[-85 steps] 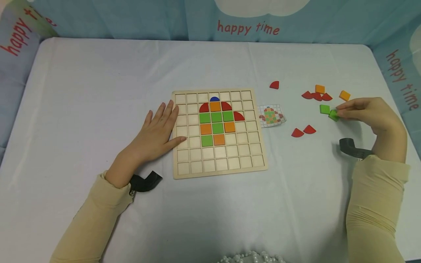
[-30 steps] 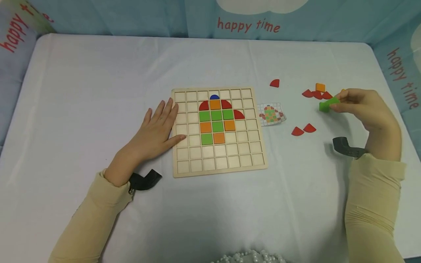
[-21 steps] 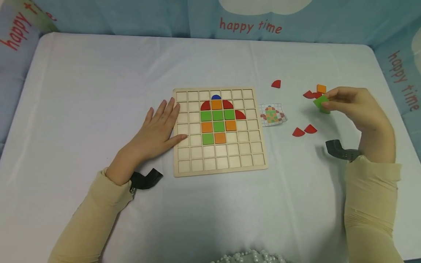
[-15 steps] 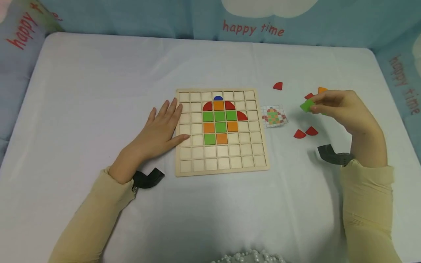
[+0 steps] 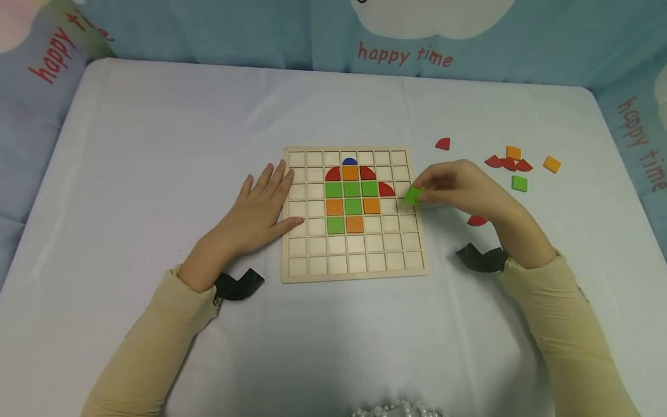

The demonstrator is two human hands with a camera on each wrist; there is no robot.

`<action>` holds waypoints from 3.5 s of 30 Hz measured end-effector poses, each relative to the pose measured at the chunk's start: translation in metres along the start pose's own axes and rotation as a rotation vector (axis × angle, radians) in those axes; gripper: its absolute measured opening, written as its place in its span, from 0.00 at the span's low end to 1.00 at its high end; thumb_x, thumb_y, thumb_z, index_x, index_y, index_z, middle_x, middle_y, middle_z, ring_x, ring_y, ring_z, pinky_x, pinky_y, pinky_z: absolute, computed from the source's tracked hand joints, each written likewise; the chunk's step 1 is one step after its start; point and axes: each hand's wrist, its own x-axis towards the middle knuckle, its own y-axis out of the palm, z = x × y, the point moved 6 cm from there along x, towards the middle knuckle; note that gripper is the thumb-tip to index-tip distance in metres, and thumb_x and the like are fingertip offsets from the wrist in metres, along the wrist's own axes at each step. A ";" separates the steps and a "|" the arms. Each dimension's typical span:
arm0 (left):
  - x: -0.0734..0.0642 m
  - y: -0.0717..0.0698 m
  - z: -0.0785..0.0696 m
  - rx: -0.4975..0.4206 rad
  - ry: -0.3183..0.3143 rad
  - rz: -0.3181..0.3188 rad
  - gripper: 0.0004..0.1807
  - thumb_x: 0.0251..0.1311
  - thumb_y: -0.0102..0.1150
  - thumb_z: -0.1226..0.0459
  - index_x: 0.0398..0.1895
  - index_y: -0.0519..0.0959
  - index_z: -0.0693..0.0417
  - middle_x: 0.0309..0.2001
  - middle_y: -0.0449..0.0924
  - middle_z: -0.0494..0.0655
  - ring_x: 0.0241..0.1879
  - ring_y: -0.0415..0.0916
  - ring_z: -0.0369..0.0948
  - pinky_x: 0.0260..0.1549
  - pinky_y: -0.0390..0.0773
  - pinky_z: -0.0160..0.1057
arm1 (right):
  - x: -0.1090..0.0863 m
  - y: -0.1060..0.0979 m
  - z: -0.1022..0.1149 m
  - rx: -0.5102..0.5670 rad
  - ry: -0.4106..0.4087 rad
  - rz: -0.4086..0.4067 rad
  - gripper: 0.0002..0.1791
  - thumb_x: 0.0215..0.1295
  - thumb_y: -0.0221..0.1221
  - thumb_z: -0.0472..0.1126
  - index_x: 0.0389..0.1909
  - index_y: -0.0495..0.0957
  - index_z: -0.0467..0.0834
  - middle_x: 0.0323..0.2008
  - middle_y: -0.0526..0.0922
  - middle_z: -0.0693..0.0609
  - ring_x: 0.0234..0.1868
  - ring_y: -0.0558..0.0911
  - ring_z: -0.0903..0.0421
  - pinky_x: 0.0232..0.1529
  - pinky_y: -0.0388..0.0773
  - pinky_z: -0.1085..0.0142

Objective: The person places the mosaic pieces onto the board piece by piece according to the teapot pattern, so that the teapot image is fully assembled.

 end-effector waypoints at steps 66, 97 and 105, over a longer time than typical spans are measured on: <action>0.000 -0.001 -0.005 -0.003 -0.003 -0.005 0.46 0.68 0.44 0.44 0.74 0.34 0.60 0.74 0.25 0.54 0.72 0.21 0.48 0.66 0.28 0.56 | -0.017 -0.130 -0.174 -0.024 0.539 -0.448 0.24 0.66 0.56 0.45 0.62 0.72 0.41 0.38 0.76 0.59 0.31 0.75 0.66 0.38 0.69 0.73; 0.000 0.000 -0.001 -0.006 -0.006 0.005 0.47 0.68 0.42 0.43 0.74 0.33 0.58 0.74 0.23 0.51 0.72 0.19 0.47 0.66 0.27 0.55 | 0.001 -0.066 -0.016 0.038 0.037 -0.341 0.14 0.62 0.61 0.35 0.48 0.80 0.37 0.35 0.82 0.62 0.38 0.79 0.64 0.38 0.72 0.77; 0.000 -0.003 -0.005 -0.013 -0.007 0.011 0.47 0.68 0.43 0.44 0.74 0.34 0.59 0.74 0.24 0.52 0.72 0.20 0.47 0.66 0.27 0.55 | 0.006 -0.024 0.015 0.010 -0.092 -0.211 0.13 0.62 0.59 0.29 0.47 0.80 0.36 0.39 0.82 0.50 0.37 0.80 0.61 0.37 0.75 0.77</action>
